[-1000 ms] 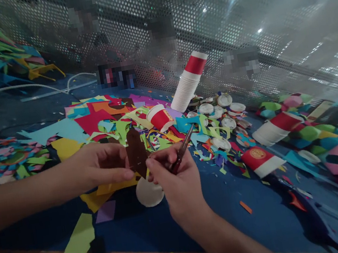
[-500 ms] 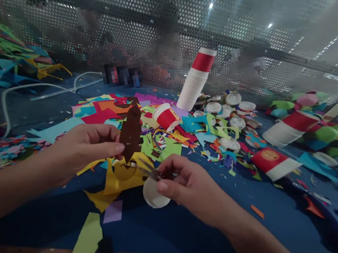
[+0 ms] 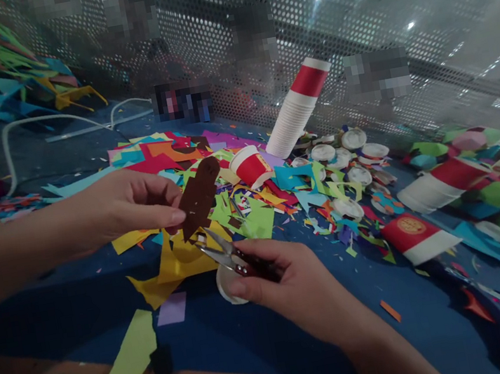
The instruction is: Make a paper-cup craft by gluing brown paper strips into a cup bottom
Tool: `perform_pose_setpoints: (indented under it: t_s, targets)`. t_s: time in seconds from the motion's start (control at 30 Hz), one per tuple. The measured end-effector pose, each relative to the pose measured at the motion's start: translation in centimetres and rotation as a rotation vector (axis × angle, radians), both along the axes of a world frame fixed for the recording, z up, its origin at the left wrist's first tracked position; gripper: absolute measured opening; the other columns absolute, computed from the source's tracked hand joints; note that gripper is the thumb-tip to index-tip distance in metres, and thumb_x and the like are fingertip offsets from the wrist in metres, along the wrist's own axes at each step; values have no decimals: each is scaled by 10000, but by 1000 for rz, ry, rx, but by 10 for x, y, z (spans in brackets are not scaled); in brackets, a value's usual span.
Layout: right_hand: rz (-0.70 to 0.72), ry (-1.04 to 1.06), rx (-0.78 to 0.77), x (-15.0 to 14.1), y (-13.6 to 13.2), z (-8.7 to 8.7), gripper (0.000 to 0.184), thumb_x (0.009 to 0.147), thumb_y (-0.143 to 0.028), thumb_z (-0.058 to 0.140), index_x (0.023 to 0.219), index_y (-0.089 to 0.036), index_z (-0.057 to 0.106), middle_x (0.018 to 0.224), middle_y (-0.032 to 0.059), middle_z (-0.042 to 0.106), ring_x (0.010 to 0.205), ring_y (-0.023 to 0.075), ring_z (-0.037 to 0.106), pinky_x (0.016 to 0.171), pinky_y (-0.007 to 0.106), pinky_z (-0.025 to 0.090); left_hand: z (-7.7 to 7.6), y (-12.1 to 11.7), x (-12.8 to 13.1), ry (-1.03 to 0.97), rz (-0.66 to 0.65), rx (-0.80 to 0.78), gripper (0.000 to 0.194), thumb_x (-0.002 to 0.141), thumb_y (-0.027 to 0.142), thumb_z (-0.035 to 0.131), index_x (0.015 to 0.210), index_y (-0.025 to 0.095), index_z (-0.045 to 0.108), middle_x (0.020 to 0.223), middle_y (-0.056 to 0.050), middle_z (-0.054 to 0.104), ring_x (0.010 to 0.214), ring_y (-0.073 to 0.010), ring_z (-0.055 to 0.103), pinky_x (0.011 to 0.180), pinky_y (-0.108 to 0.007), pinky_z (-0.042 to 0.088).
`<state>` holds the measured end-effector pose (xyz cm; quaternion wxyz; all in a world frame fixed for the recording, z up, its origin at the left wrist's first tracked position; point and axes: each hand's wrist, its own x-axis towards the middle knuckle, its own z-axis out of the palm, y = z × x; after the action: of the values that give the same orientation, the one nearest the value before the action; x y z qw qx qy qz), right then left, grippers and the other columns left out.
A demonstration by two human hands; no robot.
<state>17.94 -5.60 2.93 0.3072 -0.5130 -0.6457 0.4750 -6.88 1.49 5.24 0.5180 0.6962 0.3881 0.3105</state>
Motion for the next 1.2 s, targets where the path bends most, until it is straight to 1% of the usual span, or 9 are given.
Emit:
perform_pose_setpoints:
  t_s: [0.1, 0.2, 0.3, 0.4, 0.47, 0.53, 0.7, 0.9, 1.2]
  targets:
    - [86, -34, 32, 2, 0, 4, 280, 834, -479, 719, 1028, -293, 800, 743, 10, 678, 746, 167, 615, 734, 283, 527, 3, 4, -6, 27, -51, 48, 152, 679, 313, 699, 589, 197, 661, 582, 35, 623, 557, -109, 531, 540, -216, 348]
    - [149, -64, 58, 0, -1, 7, 327, 898, -536, 625, 1009, -294, 814, 584, -12, 557, 585, 121, 502, 657, 257, 493, 6, 5, -10, 54, -86, 62, 152, 694, 301, 711, 585, 206, 665, 536, 43, 580, 508, -99, 492, 502, -218, 319]
    - [98, -71, 62, -4, -3, 7, 369, 864, -581, 644, 936, -272, 832, 556, -2, 558, 509, 104, 422, 578, 251, 465, 7, 4, -11, 123, -109, 60, 143, 693, 321, 720, 604, 213, 688, 537, 33, 573, 510, -110, 486, 502, -232, 330]
    - [76, -21, -12, -5, -4, 5, 338, 831, -575, 687, 904, -279, 833, 680, 33, 678, 551, 117, 486, 569, 250, 459, 6, 2, -9, 129, -135, 46, 147, 699, 323, 717, 603, 214, 693, 528, 34, 551, 504, -110, 476, 546, -245, 368]
    - [68, 29, -51, -3, -5, 3, 307, 826, -563, 702, 907, -296, 829, 754, 33, 713, 590, 120, 514, 571, 238, 448, 5, 2, -8, 115, -129, 39, 148, 688, 323, 717, 592, 213, 697, 512, 38, 527, 485, -104, 457, 564, -247, 381]
    - [54, 60, -70, -2, -6, 2, 281, 831, -552, 705, 882, -303, 825, 739, 18, 699, 584, 108, 493, 562, 226, 426, 5, 2, -7, 105, -115, 44, 145, 671, 336, 718, 589, 217, 705, 502, 40, 524, 470, -100, 446, 554, -240, 377]
    - [49, 61, -93, -3, -5, 2, 275, 818, -542, 724, 837, -286, 820, 587, -11, 562, 511, 86, 359, 496, 219, 349, 6, 1, -6, 112, -107, 45, 144, 656, 339, 708, 579, 218, 698, 502, 35, 524, 468, -100, 439, 469, -213, 317]
    - [54, 39, -88, -4, -2, 3, 296, 815, -543, 720, 817, -266, 822, 554, -5, 535, 483, 90, 323, 453, 232, 304, 6, 1, -7, 120, -121, 71, 154, 670, 320, 708, 565, 213, 674, 522, 29, 541, 473, -98, 442, 453, -221, 308]
    - [44, -12, -88, -3, -1, 2, 308, 804, -566, 723, 827, -277, 825, 681, 27, 690, 560, 117, 491, 533, 236, 414, 5, -1, -6, 145, -98, 78, 166, 656, 355, 703, 574, 211, 690, 507, 40, 521, 507, -98, 469, 504, -213, 329]
